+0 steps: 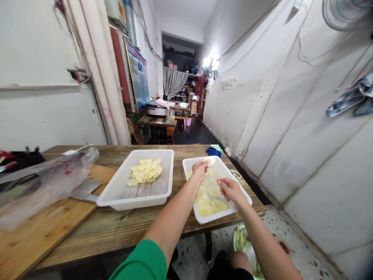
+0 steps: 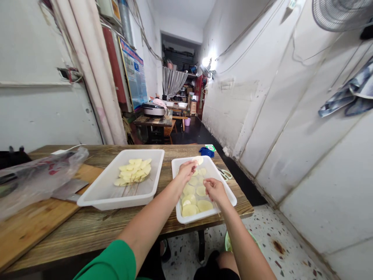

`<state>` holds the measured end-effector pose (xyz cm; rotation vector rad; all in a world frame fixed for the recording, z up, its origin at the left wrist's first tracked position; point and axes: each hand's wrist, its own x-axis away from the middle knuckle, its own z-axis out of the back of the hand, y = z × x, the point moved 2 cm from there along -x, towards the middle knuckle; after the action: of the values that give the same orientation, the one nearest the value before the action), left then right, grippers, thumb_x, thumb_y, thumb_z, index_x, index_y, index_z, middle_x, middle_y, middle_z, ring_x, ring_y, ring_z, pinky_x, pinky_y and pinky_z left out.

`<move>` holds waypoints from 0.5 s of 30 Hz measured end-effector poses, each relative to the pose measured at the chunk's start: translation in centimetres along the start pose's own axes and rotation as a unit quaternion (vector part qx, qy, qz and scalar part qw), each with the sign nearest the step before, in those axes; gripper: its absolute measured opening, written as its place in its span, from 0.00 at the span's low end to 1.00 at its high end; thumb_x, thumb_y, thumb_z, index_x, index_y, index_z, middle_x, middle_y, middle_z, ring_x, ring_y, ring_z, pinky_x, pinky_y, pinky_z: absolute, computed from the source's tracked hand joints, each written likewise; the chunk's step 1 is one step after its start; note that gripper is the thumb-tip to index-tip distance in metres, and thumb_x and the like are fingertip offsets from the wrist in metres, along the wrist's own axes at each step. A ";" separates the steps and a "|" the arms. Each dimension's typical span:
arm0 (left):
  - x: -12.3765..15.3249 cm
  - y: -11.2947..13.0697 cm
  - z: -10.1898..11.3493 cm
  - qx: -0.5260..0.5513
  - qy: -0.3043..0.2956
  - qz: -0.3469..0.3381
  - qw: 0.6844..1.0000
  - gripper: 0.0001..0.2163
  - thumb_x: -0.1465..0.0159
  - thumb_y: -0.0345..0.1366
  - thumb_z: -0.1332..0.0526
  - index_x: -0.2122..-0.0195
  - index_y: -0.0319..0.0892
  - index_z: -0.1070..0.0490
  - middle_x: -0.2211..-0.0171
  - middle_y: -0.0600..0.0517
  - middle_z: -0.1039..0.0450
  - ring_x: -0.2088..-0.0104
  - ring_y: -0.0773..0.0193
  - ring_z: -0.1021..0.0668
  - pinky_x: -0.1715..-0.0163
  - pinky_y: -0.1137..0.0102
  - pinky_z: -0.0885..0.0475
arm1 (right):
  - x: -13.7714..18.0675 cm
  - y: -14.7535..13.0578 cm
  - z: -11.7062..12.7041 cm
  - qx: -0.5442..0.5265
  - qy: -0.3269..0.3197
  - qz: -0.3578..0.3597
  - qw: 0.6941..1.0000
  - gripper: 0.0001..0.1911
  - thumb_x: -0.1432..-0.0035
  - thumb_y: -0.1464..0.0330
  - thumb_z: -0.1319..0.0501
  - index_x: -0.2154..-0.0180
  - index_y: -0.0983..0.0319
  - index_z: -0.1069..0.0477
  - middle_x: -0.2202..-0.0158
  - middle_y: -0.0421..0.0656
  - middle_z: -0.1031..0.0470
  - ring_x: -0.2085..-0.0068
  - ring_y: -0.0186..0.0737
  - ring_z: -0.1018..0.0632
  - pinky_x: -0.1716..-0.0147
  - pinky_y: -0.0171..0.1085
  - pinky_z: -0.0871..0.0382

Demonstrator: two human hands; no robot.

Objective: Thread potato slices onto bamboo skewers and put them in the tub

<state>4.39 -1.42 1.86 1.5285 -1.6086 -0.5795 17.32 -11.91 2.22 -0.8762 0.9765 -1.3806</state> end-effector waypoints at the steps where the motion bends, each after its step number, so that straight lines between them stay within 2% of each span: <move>1: 0.0 -0.1 -0.1 -0.006 -0.009 -0.006 1.000 0.07 0.53 0.26 0.31 0.76 0.35 0.29 0.82 0.54 0.32 0.82 0.75 0.32 0.83 0.79 0.41 | -0.6 -0.4 -0.1 0.005 0.008 0.006 1.000 0.26 0.48 0.57 0.45 0.52 0.68 0.31 0.85 0.32 0.37 0.89 0.28 0.42 0.89 0.29 0.50; 3: 0.1 -0.4 -0.4 -0.010 -0.025 -0.012 1.000 0.06 0.52 0.26 0.32 0.76 0.35 0.29 0.82 0.53 0.32 0.82 0.75 0.32 0.83 0.79 0.41 | -1.9 -1.0 -0.3 0.038 0.038 0.044 0.998 0.27 0.47 0.59 0.45 0.49 0.68 0.32 0.84 0.33 0.35 0.87 0.29 0.39 0.87 0.29 0.45; 7: 0.2 -0.8 -0.6 0.014 -0.031 0.000 0.999 0.06 0.53 0.26 0.31 0.76 0.34 0.28 0.82 0.53 0.32 0.82 0.75 0.32 0.83 0.79 0.40 | -3.5 -1.1 -0.9 0.116 0.089 0.119 0.982 0.22 0.46 0.65 0.47 0.52 0.66 0.28 0.82 0.38 0.30 0.80 0.34 0.30 0.77 0.32 0.36; 11: 0.1 -1.0 -0.6 0.036 -0.030 0.023 0.999 0.07 0.53 0.24 0.31 0.77 0.33 0.29 0.83 0.54 0.34 0.83 0.77 0.33 0.84 0.80 0.41 | -3.4 -0.3 -1.2 0.139 0.089 0.135 0.977 0.21 0.45 0.67 0.49 0.52 0.64 0.27 0.78 0.41 0.26 0.76 0.37 0.28 0.75 0.34 0.35; 15: 0.0 -1.1 -0.5 0.050 -0.011 0.044 0.998 0.07 0.51 0.24 0.32 0.77 0.33 0.31 0.83 0.53 0.35 0.84 0.76 0.33 0.84 0.80 0.40 | -3.1 0.0 -1.3 0.115 0.071 0.132 0.982 0.22 0.45 0.67 0.49 0.52 0.65 0.28 0.79 0.40 0.28 0.77 0.36 0.29 0.75 0.34 0.35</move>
<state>5.41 -1.46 1.28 1.5208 -1.7351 -0.4750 16.29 -8.74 1.85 -0.4609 0.9795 -1.3072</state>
